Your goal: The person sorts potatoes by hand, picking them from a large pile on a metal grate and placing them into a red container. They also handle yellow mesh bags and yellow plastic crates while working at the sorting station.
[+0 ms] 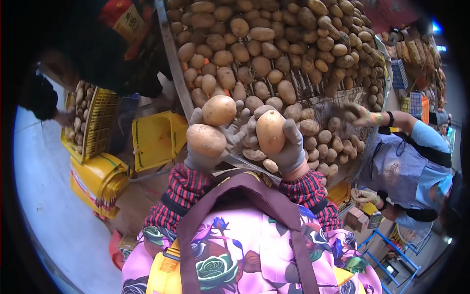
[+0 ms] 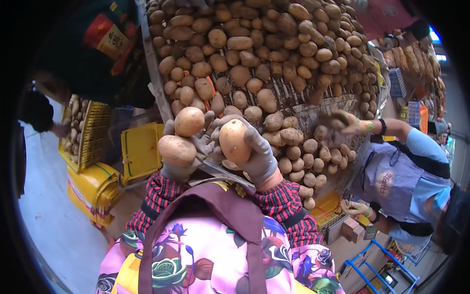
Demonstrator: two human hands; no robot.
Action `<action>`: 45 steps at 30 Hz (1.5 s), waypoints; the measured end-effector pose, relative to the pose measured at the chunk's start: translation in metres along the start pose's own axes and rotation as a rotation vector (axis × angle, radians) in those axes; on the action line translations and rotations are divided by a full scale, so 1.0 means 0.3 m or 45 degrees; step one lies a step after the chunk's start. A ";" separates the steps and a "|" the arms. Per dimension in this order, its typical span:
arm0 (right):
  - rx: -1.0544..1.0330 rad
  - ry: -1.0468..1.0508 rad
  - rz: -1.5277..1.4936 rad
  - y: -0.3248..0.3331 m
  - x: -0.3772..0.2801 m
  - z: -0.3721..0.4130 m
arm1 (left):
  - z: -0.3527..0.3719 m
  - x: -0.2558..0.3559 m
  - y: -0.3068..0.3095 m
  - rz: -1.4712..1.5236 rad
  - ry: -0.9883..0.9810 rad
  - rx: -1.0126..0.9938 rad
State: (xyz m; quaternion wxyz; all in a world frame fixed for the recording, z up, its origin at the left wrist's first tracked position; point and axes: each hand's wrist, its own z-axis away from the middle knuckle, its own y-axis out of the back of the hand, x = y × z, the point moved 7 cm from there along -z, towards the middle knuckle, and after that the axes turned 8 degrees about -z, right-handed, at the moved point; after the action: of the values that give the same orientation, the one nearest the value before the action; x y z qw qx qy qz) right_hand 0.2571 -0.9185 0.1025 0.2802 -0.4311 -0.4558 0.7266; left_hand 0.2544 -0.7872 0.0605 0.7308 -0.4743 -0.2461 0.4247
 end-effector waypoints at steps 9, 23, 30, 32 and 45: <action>0.489 -0.160 -0.499 0.059 0.121 -0.086 | 0.112 0.091 0.030 0.045 -0.183 -0.001; 0.377 -0.372 0.696 -0.055 0.153 -0.099 | 0.184 0.198 0.279 0.057 -0.329 -0.126; 0.629 0.017 0.825 0.169 -0.131 0.085 | 0.335 0.328 0.421 0.431 -0.618 0.353; 0.808 0.154 0.856 0.248 -0.221 0.189 | 0.391 0.388 0.446 0.275 -0.720 0.582; -0.086 0.405 2.615 0.234 0.096 0.117 | 0.015 -0.072 0.061 -3.128 -0.546 -0.216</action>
State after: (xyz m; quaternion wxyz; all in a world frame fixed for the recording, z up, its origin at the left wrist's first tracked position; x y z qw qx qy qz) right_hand 0.2115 -0.9401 0.0359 -0.4290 -0.7101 0.1529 0.5369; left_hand 0.2326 -0.7999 0.0468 0.5562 0.1018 -0.6663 -0.4862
